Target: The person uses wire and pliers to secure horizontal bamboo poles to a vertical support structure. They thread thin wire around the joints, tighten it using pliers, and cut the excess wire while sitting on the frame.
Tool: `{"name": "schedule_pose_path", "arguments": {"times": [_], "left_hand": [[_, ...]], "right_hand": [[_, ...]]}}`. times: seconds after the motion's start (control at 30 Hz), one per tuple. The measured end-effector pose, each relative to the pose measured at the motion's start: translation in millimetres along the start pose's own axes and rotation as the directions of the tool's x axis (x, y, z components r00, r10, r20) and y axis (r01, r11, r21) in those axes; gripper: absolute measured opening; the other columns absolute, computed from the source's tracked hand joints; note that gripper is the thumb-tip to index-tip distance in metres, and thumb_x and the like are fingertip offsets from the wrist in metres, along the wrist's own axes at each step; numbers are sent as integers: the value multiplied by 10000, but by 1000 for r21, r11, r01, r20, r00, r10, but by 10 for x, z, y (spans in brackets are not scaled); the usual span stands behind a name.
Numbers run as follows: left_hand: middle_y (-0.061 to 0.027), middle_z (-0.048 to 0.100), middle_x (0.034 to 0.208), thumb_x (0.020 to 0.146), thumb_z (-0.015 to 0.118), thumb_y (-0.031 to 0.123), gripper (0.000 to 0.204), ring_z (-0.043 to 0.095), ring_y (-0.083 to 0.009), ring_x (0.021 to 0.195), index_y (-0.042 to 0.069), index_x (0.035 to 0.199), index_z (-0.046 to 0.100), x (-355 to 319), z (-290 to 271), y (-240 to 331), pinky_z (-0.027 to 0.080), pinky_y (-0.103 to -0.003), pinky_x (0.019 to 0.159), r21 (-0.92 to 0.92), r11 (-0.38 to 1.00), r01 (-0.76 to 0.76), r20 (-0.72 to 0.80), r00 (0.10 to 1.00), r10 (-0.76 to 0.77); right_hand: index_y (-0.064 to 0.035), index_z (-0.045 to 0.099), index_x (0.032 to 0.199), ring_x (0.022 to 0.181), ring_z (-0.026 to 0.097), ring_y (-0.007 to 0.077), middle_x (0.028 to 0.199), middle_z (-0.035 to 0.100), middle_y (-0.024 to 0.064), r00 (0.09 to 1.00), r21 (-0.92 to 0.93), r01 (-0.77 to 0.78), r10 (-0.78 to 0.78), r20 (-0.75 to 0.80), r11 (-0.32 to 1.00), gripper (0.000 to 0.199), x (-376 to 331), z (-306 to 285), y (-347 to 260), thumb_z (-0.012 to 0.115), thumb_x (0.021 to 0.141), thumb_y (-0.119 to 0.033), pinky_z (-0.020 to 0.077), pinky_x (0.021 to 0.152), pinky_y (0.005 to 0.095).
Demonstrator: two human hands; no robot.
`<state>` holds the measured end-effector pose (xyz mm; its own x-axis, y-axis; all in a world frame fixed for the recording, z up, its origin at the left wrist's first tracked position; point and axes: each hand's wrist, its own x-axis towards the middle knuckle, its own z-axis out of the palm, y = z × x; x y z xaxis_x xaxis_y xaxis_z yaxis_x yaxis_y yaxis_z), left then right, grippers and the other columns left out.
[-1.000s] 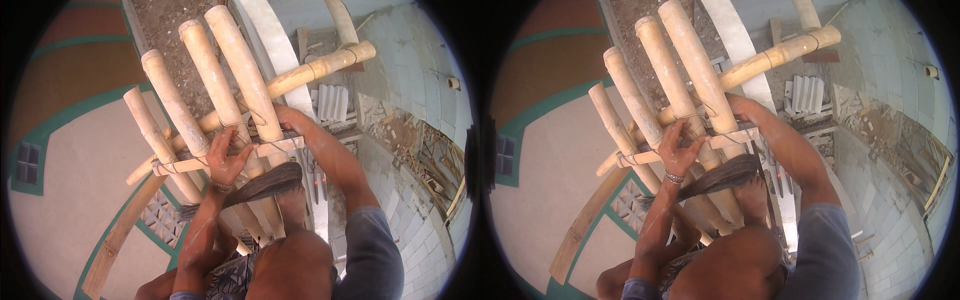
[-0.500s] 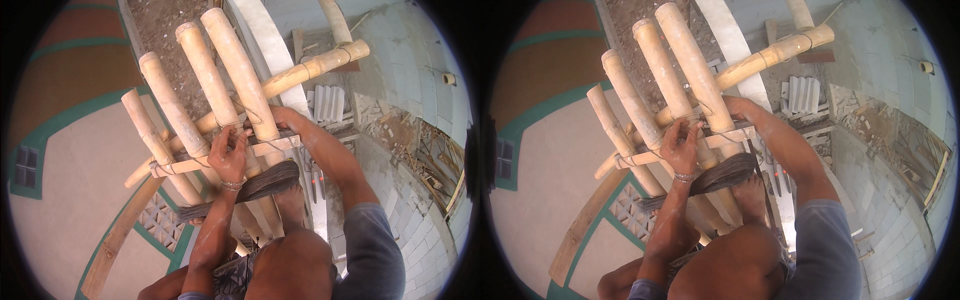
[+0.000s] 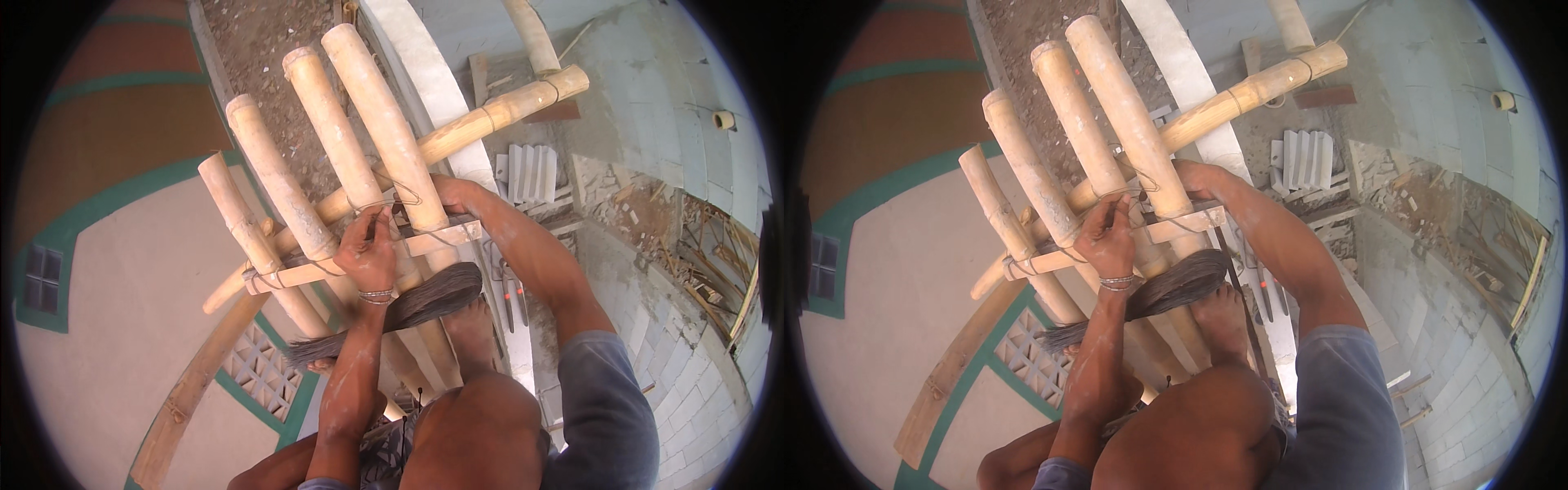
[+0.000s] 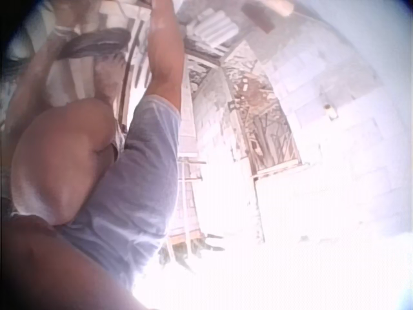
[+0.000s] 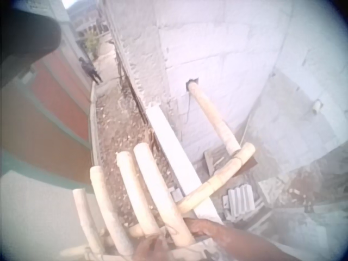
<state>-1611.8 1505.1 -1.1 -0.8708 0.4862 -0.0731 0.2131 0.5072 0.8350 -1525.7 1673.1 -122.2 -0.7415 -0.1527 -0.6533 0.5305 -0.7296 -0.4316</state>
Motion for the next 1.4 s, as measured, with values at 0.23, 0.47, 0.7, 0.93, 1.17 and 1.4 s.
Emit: {"name": "schedule_pose_path", "arguments": {"times": [0.23,0.47,0.7,0.93,1.17,1.4], "left_hand": [[-24,740,825,912,833,67,157,612,-64,728,-33,1023,786,21,-1,60,504,-234,666,-77,995,71,13,997,-70],[5,733,815,905,841,64,153,580,-42,687,-34,1011,790,34,-66,55,474,-218,624,-159,978,132,31,991,-129],[-14,754,850,898,837,45,139,614,-49,722,-29,1009,800,79,-39,-1,500,-225,644,-260,952,164,64,986,-152],[-23,767,863,899,836,54,151,613,-52,733,-40,1011,799,150,-127,35,493,-222,650,-254,941,223,88,974,-207],[-55,783,885,924,825,107,189,674,-84,764,-30,1052,803,196,-190,45,540,-237,691,-335,904,266,160,961,-224],[-56,761,855,970,790,166,221,664,-124,759,-21,1087,800,269,-376,-83,547,-264,784,-315,938,147,59,989,-135]], "right_hand": [[61,636,1322,1016,737,249,1199,734,171,993,125,79,-68,-92,989,356,-291,-95,-71,659,1013,-114,614,830,362],[14,692,1241,946,737,226,1174,728,128,692,-616,289,-605,-394,733,309,-1499,478,-452,698,945,-75,606,793,359],[-20,736,1121,867,737,338,1066,706,136,639,-1000,4,-768,23,-27,284,-997,1250,-62,679,844,-42,605,765,441],[-51,716,1044,839,721,357,1027,699,98,631,-999,-24,-774,-48,43,186,-729,1236,-56,661,867,-75,580,723,464],[-38,671,987,866,709,366,979,675,110,556,-995,67,-831,-24,73,108,-720,1295,-98,666,888,-81,563,739,479],[-25,685,1090,813,680,297,944,700,133,500,-810,360,-829,-251,462,178,-798,1294,65,667,975,-160,540,753,424]]}}
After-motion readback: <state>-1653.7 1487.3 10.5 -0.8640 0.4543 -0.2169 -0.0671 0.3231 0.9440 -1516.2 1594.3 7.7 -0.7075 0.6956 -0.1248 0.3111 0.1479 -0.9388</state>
